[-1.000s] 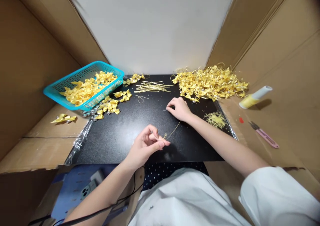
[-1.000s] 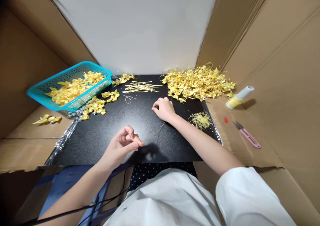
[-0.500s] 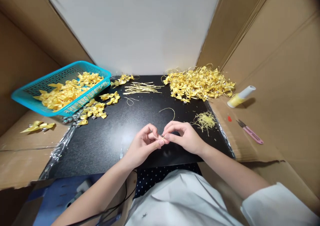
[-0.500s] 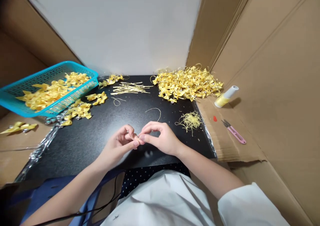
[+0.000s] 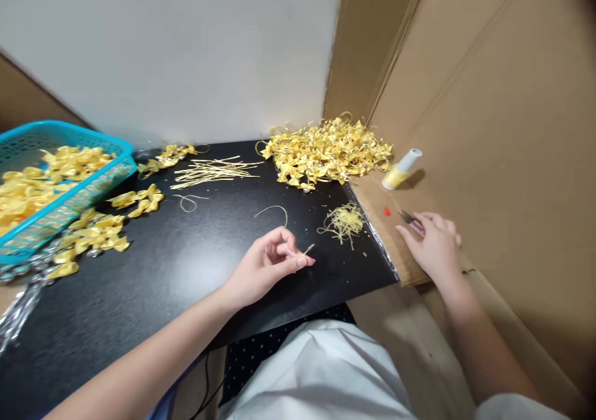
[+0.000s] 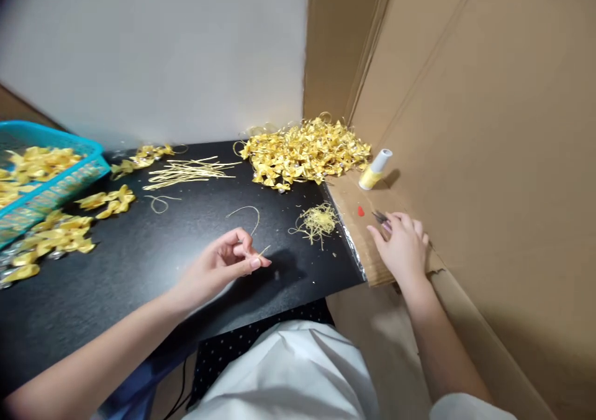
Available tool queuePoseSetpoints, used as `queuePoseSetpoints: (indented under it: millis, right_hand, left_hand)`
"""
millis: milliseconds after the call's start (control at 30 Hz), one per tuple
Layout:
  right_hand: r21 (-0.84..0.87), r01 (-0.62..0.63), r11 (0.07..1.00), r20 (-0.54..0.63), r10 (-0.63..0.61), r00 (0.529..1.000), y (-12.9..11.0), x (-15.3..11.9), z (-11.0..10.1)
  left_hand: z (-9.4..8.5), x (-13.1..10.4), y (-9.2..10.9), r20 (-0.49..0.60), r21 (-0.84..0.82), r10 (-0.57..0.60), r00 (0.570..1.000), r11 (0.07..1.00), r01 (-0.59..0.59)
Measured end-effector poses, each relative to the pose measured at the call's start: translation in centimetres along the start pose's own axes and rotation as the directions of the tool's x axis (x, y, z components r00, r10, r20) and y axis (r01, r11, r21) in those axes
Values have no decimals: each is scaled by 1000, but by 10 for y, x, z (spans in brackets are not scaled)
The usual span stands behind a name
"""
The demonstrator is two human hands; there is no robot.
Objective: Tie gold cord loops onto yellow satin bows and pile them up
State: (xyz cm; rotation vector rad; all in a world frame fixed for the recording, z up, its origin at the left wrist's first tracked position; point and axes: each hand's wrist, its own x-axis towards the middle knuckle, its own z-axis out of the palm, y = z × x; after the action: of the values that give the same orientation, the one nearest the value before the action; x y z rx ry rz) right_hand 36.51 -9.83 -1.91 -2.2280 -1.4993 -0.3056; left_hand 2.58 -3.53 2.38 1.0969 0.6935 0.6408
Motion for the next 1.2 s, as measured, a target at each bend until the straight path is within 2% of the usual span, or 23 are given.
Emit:
queuePoseSetpoints:
  millis: [100, 267, 367, 433, 467, 500, 567, 633, 733, 933, 1200]
  right_hand:
    - [-70, -29, 997, 22, 30, 999, 24, -4, 3]
    - [38, -6, 999, 21, 5, 1000, 25, 3, 3]
    - [224, -94, 970, 2, 96, 995, 21, 1, -4]
    - [440, -211, 873, 134, 168, 977, 11, -8, -13]
    - [553, -282, 784, 261, 158, 952, 3, -13, -17]
    - [632, -360, 686, 406, 103, 908, -7, -18, -21]
    - [686, -520, 508, 628, -52, 777, -26, -26, -25]
    - [687, -620, 379, 706, -146, 693, -40, -28, -25]
    - [687, -670, 283, 725, -190, 662, -46, -23, -20]
    - [650, -727, 220, 759, -234, 607, -45, -13, -12]
    - [644, -737, 203, 765, -161, 624, -52, -11, -10]
  left_hand:
    - [15, 19, 1, 63, 39, -7, 998, 999, 4]
    - [38, 50, -5, 141, 137, -1, 990, 990, -19]
    - [50, 65, -9, 148, 203, 29, 989, 977, -59]
    - [58, 73, -11, 133, 265, 58, 989, 960, -92]
    - [62, 78, -12, 120, 296, 74, 990, 949, -107]
    - [65, 81, -13, 105, 322, 90, 990, 939, -120]
    - [70, 89, -15, 83, 368, 113, 990, 920, -136]
    - [73, 95, -17, 75, 406, 128, 989, 902, -147]
    - [73, 100, -19, 89, 432, 136, 987, 887, -161]
    - [70, 102, -19, 103, 425, 112, 988, 894, -146]
    - [68, 106, -20, 107, 416, 112, 988, 897, -147]
